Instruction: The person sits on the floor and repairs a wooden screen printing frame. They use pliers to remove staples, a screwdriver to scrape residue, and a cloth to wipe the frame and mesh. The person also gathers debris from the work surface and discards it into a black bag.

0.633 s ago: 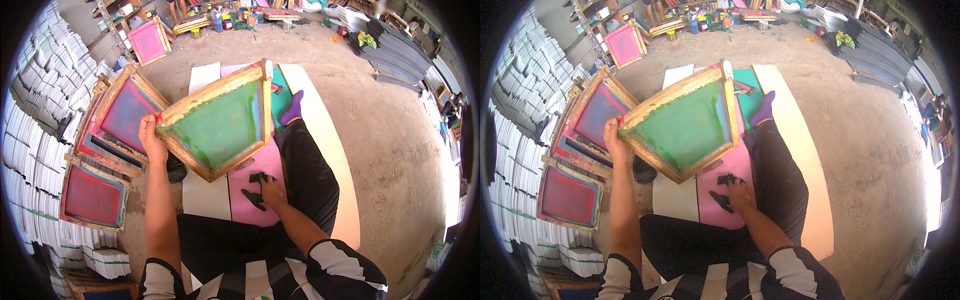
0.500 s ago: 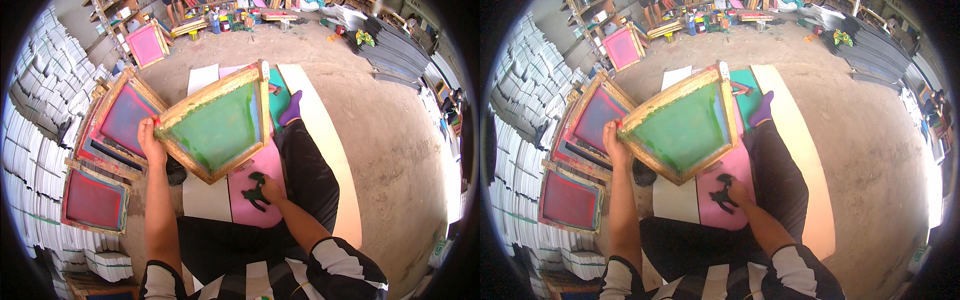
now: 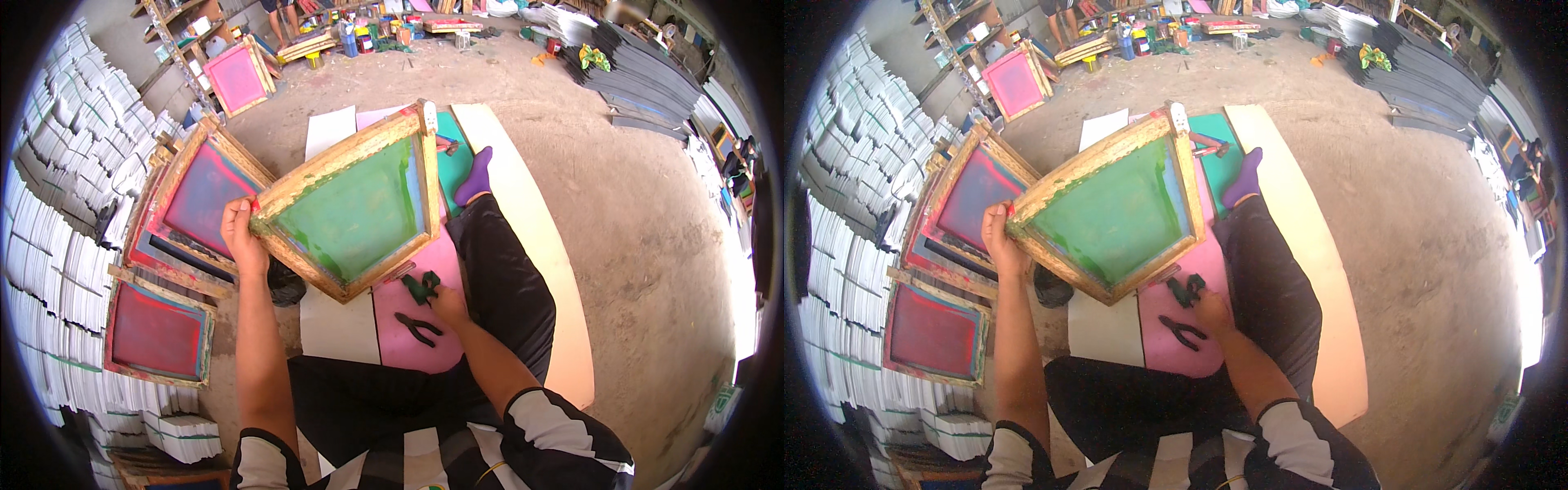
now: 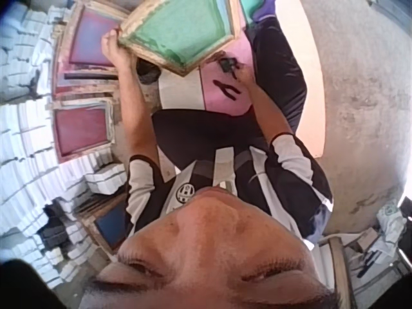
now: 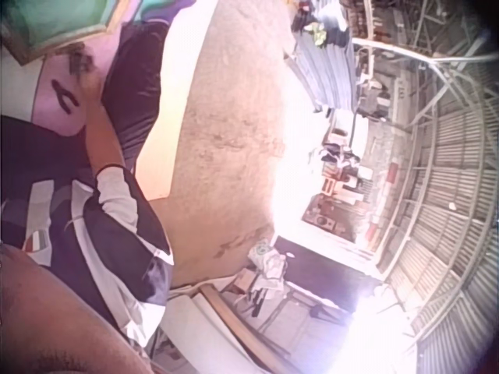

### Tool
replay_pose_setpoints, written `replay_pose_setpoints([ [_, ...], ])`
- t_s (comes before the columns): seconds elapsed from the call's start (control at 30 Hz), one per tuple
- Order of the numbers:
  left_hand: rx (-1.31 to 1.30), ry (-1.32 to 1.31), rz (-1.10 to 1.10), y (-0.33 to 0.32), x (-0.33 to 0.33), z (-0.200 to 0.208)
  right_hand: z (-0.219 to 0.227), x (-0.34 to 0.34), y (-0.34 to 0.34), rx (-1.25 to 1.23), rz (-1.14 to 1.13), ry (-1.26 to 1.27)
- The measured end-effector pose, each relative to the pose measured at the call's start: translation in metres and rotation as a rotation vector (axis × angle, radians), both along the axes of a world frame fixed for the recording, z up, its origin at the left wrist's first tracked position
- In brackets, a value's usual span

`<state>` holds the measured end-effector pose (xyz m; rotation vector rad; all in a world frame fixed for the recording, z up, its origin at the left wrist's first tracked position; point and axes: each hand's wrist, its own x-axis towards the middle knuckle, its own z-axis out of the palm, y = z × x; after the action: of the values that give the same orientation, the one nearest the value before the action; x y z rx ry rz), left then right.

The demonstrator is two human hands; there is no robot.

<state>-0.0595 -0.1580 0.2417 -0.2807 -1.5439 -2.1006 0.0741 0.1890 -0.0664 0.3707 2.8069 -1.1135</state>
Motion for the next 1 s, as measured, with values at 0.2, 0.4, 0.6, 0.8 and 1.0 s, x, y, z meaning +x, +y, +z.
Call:
replay_pose_setpoints([
  [0.2,0.011,0.025,0.031,0.005,0.004,-0.002,0.061,-0.013,0.016,-0.108,-0.008,0.090],
  [0.4,-0.015,0.036,0.055,0.003,0.002,-0.003,0.031,0.006,0.000,0.243,-0.031,0.079],
  [0.6,-0.006,0.019,0.051,0.008,0.006,0.002,-0.001,-0.002,-0.005,0.306,0.053,-0.010],
  [0.8,0.019,0.025,0.011,0.008,0.007,-0.001,0.016,-0.023,0.012,-0.073,-0.241,0.111],
  [1.0,-0.021,0.028,0.048,0.014,0.013,0.003,0.132,-0.075,0.004,-0.527,-0.400,0.620],
])
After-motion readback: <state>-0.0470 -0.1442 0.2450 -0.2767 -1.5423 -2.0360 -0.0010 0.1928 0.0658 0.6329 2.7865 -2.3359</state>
